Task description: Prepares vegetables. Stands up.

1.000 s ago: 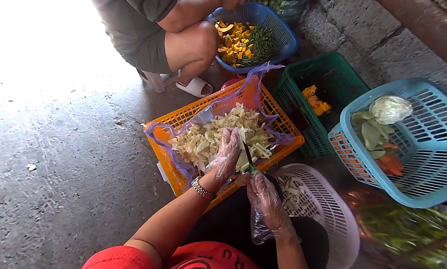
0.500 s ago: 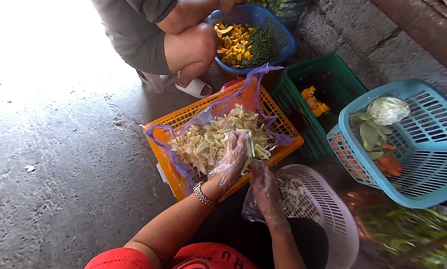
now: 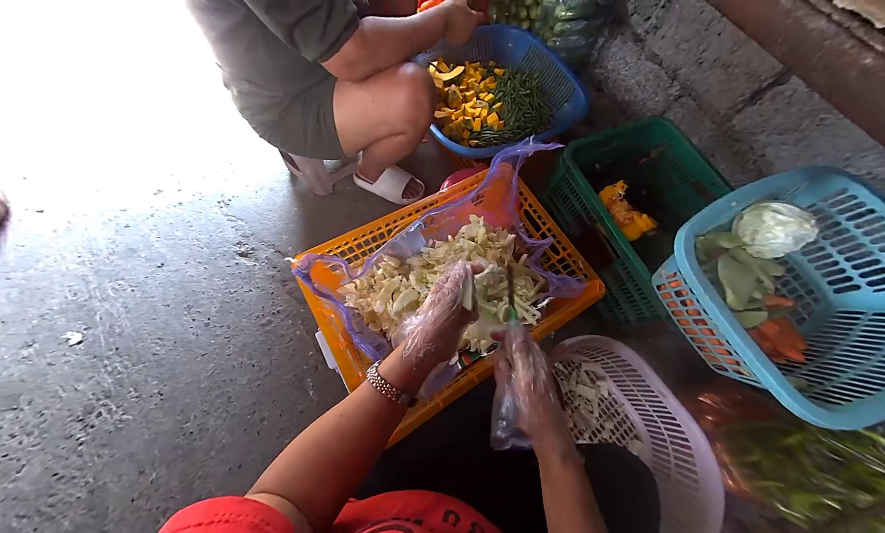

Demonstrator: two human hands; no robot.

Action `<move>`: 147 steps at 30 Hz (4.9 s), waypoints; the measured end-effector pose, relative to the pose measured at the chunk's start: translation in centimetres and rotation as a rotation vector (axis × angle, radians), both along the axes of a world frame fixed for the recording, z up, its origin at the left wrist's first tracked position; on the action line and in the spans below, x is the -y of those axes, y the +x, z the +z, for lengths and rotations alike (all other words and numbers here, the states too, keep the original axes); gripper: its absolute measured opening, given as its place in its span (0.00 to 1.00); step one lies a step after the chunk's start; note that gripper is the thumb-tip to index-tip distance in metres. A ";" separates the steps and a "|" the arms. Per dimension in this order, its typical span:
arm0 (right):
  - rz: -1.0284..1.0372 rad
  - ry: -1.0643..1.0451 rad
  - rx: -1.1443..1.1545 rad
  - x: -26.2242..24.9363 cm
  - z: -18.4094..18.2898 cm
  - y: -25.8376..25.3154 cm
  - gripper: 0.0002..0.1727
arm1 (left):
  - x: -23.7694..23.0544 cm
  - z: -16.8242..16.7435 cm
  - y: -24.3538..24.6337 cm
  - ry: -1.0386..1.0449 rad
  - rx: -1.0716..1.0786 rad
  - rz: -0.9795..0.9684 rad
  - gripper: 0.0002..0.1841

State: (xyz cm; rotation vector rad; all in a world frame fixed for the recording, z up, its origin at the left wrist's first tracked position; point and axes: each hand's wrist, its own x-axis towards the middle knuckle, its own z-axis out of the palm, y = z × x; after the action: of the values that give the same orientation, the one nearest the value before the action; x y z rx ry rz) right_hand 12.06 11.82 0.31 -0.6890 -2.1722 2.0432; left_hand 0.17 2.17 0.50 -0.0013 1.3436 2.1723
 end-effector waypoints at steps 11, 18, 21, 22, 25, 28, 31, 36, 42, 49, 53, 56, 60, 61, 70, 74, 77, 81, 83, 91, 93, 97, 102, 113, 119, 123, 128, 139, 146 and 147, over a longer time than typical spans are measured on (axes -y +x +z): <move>0.049 0.266 -0.188 3.0 0.1 4.0 0.29 | -0.8 2.3 0.6 0.342 0.420 0.064 0.22; 0.028 0.312 -0.175 2.9 -0.1 3.4 0.28 | -1.0 3.1 0.9 0.242 0.439 0.027 0.19; 0.010 0.331 -0.200 3.1 -0.1 3.6 0.30 | -1.1 3.1 1.0 0.217 0.392 0.049 0.19; 0.005 0.334 -0.201 3.1 0.0 3.6 0.30 | -1.1 3.1 1.0 0.219 0.370 0.053 0.19; 0.000 0.357 -0.177 3.0 0.0 3.7 0.30 | -1.2 2.7 1.1 0.234 0.328 0.044 0.19; 0.012 0.351 -0.174 3.0 0.0 3.8 0.31 | -1.3 2.8 1.0 0.226 0.324 0.055 0.20; -0.002 0.353 -0.164 3.1 -0.2 3.7 0.30 | -1.4 2.6 1.1 0.236 0.332 0.055 0.20; -0.026 0.349 -0.118 3.2 -0.3 3.3 0.28 | -1.5 2.9 1.3 0.207 0.363 0.038 0.19; -0.045 0.324 -0.071 3.0 -0.6 2.6 0.25 | -1.9 2.7 2.1 0.219 0.349 0.018 0.21; -0.022 0.300 -0.056 2.3 -1.0 2.2 0.27 | -1.5 1.2 2.3 0.341 0.166 -0.164 0.38; -0.004 0.303 0.007 2.4 -0.6 2.1 0.27 | -1.2 0.7 2.2 0.367 0.115 -0.198 0.39; 0.045 0.282 0.077 2.4 -0.1 2.0 0.27 | -1.0 0.3 2.2 0.346 0.140 -0.204 0.39; 0.087 0.186 0.138 1.9 0.0 1.4 0.26 | -1.0 0.1 1.9 0.355 0.191 -0.176 0.36; 0.096 0.155 0.145 1.7 0.0 1.2 0.26 | -1.0 0.0 1.7 0.363 0.219 -0.166 0.37; -0.022 -0.289 0.191 0.6 0.7 0.0 0.26 | -1.2 -0.1 0.9 0.230 0.416 -0.089 0.20; -0.090 -0.275 0.106 0.2 0.3 0.2 0.27 | -1.0 -0.8 0.3 0.079 0.233 -0.124 0.18; -0.098 0.138 0.074 -0.2 0.1 0.1 0.28 | -1.0 -0.5 -0.2 0.123 0.311 -0.082 0.18; -0.092 0.536 0.152 0.3 1.7 -1.4 0.29 | -1.4 0.2 0.9 0.154 0.275 -0.054 0.20; -0.091 0.559 0.181 0.4 2.1 -2.2 0.25 | -1.6 0.2 1.2 0.173 0.201 -0.061 0.21; -0.146 0.495 0.137 -0.3 1.6 -2.3 0.19 | -0.2 -0.1 0.6 -0.501 -0.305 -0.165 0.33; -0.145 0.537 0.138 -0.4 1.9 -2.4 0.19 | -0.3 -0.2 0.7 -0.521 -0.376 -0.137 0.28; -0.132 0.563 0.147 -0.3 2.7 -2.6 0.19 | -1.0 -0.9 1.1 -0.129 -0.249 -0.223 0.19; -0.193 0.457 -0.090 0.5 1.7 -0.6 0.24 | -1.5 -0.1 1.0 0.177 0.081 -0.192 0.19; -0.073 0.318 -0.098 2.6 0.2 2.1 0.24 | -2.0 2.8 1.9 0.201 0.301 0.001 0.18; -0.075 0.314 -0.084 2.7 0.1 2.2 0.24 | -1.8 2.9 2.2 0.207 0.222 -0.012 0.18; -0.089 0.318 -0.093 2.8 0.2 2.3 0.23 | -1.8 3.1 2.3 0.204 0.233 0.010 0.18; -0.088 0.320 -0.083 2.7 0.2 1.9 0.24 | -1.8 3.2 2.4 0.182 0.243 0.027 0.19; -0.065 0.313 -0.023 2.2 0.0 0.8 0.25 | -1.8 2.4 3.0 0.230 0.212 -0.047 0.21; -0.019 0.259 0.030 2.0 0.1 0.0 0.24 | -1.5 1.8 2.7 0.161 0.173 -0.069 0.21; -0.016 0.235 0.027 2.0 0.1 -0.1 0.25 | -1.4 1.6 2.6 0.148 0.161 -0.077 0.21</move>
State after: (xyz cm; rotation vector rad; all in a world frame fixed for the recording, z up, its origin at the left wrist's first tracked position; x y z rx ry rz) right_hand 12.01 9.84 0.43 -0.7057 -2.3610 1.7402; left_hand 2.78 3.57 2.05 -0.0657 1.0749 2.1524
